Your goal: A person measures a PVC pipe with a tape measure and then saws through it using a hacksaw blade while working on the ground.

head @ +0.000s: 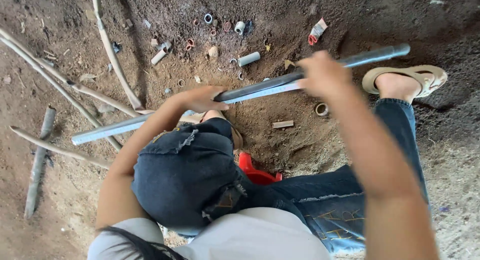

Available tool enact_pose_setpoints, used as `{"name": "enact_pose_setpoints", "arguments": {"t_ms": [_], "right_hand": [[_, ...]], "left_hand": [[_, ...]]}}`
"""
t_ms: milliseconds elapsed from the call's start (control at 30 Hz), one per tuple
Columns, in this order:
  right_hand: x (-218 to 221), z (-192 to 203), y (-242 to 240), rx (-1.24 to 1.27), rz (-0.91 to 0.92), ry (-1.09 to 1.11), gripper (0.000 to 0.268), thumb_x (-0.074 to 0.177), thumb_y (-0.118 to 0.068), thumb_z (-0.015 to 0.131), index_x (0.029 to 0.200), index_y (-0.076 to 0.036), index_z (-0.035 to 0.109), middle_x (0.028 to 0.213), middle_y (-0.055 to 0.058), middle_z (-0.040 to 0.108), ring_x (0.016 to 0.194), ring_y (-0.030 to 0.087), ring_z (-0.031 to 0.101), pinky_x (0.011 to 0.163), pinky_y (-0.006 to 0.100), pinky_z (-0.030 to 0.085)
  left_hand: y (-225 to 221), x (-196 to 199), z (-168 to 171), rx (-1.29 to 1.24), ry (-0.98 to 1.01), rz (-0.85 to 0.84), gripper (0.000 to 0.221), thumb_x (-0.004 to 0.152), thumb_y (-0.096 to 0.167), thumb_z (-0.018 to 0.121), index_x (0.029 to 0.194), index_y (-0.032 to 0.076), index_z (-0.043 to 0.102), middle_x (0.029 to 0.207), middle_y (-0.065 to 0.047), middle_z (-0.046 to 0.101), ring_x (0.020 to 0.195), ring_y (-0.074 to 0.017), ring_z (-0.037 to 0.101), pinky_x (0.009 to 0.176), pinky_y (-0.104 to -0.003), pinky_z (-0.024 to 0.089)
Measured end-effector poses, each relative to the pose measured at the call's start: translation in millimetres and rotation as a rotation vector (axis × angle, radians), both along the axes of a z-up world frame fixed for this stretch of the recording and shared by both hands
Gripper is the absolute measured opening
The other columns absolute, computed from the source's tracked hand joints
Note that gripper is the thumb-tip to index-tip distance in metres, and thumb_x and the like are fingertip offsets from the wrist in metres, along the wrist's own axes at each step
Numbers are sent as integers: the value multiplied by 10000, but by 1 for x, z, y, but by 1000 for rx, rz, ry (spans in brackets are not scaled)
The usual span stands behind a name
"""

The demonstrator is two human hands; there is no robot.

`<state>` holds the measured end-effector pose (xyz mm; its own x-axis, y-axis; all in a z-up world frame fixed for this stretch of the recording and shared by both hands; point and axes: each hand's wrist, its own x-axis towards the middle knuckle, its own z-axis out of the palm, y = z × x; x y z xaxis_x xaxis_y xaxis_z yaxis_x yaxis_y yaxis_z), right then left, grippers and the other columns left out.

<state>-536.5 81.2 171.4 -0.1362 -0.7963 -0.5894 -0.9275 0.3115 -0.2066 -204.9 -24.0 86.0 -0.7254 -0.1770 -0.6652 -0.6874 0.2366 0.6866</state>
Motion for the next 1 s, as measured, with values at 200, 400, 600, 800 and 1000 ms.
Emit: {"name": "enact_pose_setpoints", "arguments": {"t_ms": [200,400,600,800,1000], "right_hand": [[-255,-44,82,-98,51,505,466,1009,-683,647,1356,-415,803,1511,22,689,1290,270,685,1005,488,531],[-417,-106,181,-415,232,563,304,1293,-462,678,1270,-242,887,1394,58,763,1195,318,722,885,485,666],[-350,-46,153,-38,-70,584,535,1133,-703,469,1327,-339,811,1662,84,581,1547,376,476,1186,720,379],[-325,-29,135,54,-145,530,440,1113,-593,524,1324,-324,800,1693,74,517,1502,434,495,1197,724,351],[-307,-15,117,176,-119,603,490,1171,-657,491,1327,-333,824,1179,44,865,1155,435,770,1109,670,491]], "left_hand": [[-23,26,-13,-55,-35,-165,439,1005,553,606,1200,160,631,1050,-42,711,904,-191,631,787,-383,475],[-36,36,-18,67,168,-225,667,860,721,597,1183,141,666,999,-13,638,824,-154,606,706,-323,486],[-34,27,3,101,60,-228,782,836,708,593,1377,144,636,1088,-8,675,788,-122,629,661,-249,541],[-36,40,-17,142,-53,-200,524,915,564,673,1280,188,673,991,20,643,795,-134,599,726,-277,543],[-35,38,-14,136,11,-250,889,877,652,597,1651,256,410,1424,-24,680,1172,-203,678,1074,-370,570]]}}
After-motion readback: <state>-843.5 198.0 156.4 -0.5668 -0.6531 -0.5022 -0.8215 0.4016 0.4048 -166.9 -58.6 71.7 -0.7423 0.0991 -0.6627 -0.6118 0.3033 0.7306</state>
